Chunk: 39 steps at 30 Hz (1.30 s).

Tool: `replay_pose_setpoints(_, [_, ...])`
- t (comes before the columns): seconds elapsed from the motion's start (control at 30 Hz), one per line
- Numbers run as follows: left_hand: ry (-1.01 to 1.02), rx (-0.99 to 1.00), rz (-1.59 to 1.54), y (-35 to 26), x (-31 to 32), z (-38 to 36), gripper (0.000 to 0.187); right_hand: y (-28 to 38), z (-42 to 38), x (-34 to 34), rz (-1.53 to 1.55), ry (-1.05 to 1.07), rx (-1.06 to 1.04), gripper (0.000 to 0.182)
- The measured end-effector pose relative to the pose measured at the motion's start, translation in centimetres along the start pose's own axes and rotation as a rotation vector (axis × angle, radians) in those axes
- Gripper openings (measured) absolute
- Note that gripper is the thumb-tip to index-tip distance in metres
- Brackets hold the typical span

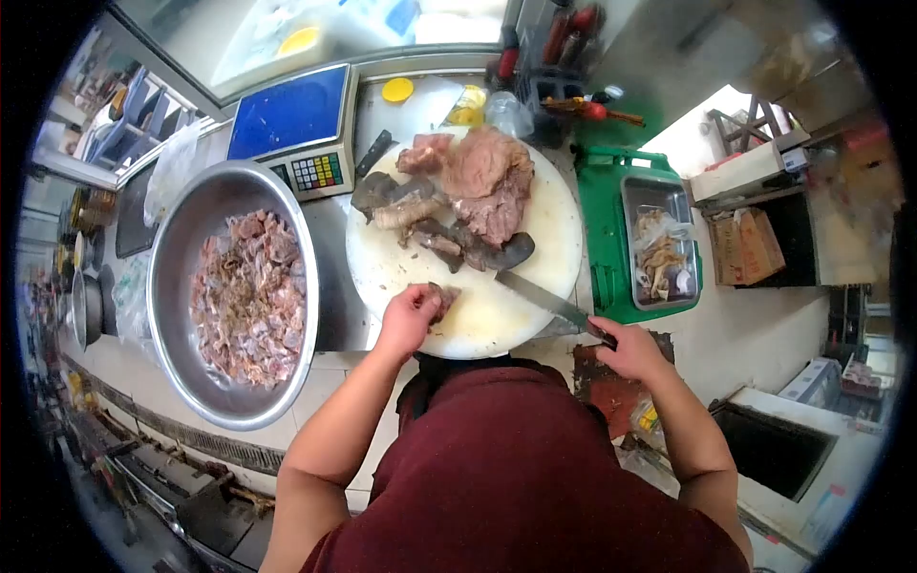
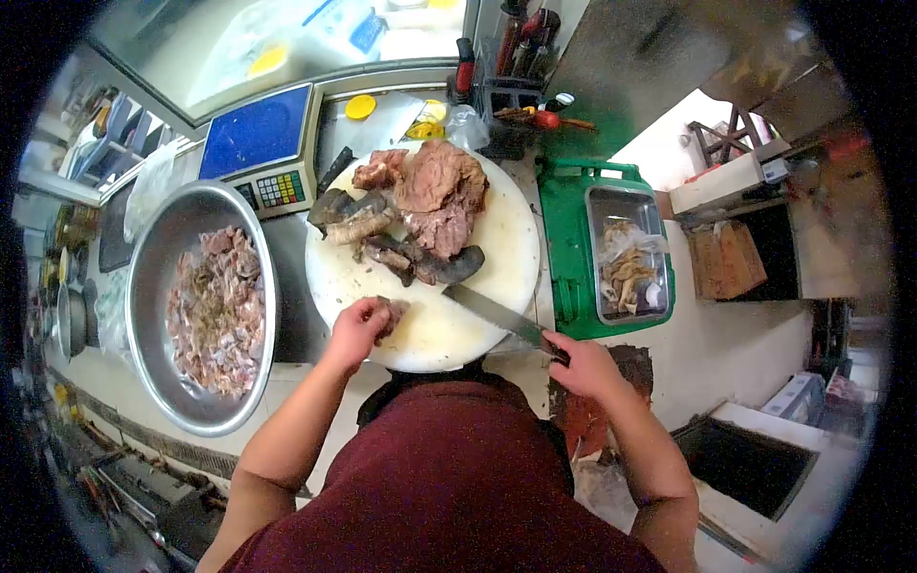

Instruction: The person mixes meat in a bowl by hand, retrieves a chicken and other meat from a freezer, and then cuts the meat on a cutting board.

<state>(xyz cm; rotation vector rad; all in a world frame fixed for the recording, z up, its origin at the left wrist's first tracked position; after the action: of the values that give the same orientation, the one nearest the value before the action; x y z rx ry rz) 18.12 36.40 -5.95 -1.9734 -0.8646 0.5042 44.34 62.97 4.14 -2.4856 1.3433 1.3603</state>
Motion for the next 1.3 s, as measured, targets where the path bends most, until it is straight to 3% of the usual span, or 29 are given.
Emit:
replay_pose_setpoints(0.03, [0.077, 0.039, 0.137, 0.3, 0.4, -0.6, 0.028, -0.1, 0.1, 0.0, -0.017, 0.043, 0.009, 0.049])
replay_pose_setpoints(0.07, [0.037, -0.027, 0.172, -1.3, 1.4, -2.0, 0.035, -0.5, 0.4, 0.6, -0.018, 0.049, 0.002, 0.049])
replay_pose_setpoints(0.13, [-0.051, 0.056, 0.359, -0.7, 2.6, -2.1, 0.047, -0.8, 1.0, 1.7, 0.300, 0.074, -0.058, 0.048])
replay_pose_setpoints(0.17, [-0.117, 0.116, 0.450, -0.6, 3.1, -2.3, 0.050, -0.7, 1.1, 1.8, 0.293, 0.082, -0.062, 0.048])
replay_pose_setpoints(0.2, [-0.128, 0.104, 0.444, -0.1, 3.6, -2.5, 0.050, -0.1, 1.3, 2.2, 0.272, 0.091, -0.065, 0.047])
replay_pose_setpoints(0.27, [-0.354, 0.338, 0.834, -1.5, 3.4, -4.0, 0.047, 0.8, 1.5, 3.1, 0.250, 0.132, -0.076, 0.048])
replay_pose_setpoints(0.3, [-0.365, 0.320, 0.839, -0.8, 2.7, -4.3, 0.047, 1.2, 1.8, 3.3, 0.216, 0.120, -0.087, 0.048])
replay_pose_setpoints(0.37, [-0.306, 0.691, 0.875, -0.9, 2.5, -4.9, 0.032, 2.1, 1.9, 3.4, 0.181, 0.107, -0.105, 0.048])
replay_pose_setpoints(0.4, [-0.281, 0.755, 0.877, -0.6, 2.6, -4.9, 0.026, 2.8, 1.6, 3.3, 0.169, 0.102, -0.122, 0.049])
replay_pose_setpoints(0.63, [-0.219, 0.688, 0.854, 0.4, 3.7, -3.8, 0.032, 5.5, 0.9, 4.0, 0.086, 0.078, -0.202, 0.049])
replay_pose_setpoints(0.7, [-0.153, 0.812, 0.921, 0.8, 4.1, -3.5, 0.037, 5.9, 1.0, 4.0, 0.065, 0.084, -0.189, 0.049])
replay_pose_setpoints(0.9, [-0.123, 0.812, 0.951, 0.9, 3.8, -3.3, 0.045, 7.7, 0.4, 3.6, -0.003, 0.087, -0.196, 0.049])
replay_pose_setpoints(1.07, [-0.151, 0.831, 0.881, 0.2, 3.7, -3.5, 0.045, 8.9, 1.5, 4.2, -0.078, 0.128, -0.178, 0.047])
replay_pose_setpoints(1.3, [-0.184, 0.883, 0.870, 2.1, 3.5, -3.3, 0.038, 10.9, 5.3, 6.9, 0.040, 0.069, -0.293, 0.046])
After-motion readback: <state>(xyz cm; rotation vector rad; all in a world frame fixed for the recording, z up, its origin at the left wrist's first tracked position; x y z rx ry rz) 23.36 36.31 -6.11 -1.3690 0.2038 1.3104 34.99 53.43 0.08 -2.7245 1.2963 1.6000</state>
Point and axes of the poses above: each hand's wrist, its own z-axis towards the middle knuckle, its own x-axis out of the palm, y = z × x, the point moved 4 cm from there along z, towards the middle knuckle, and after that the axes turned 4 degrees about -z, right-handed, at the moved point
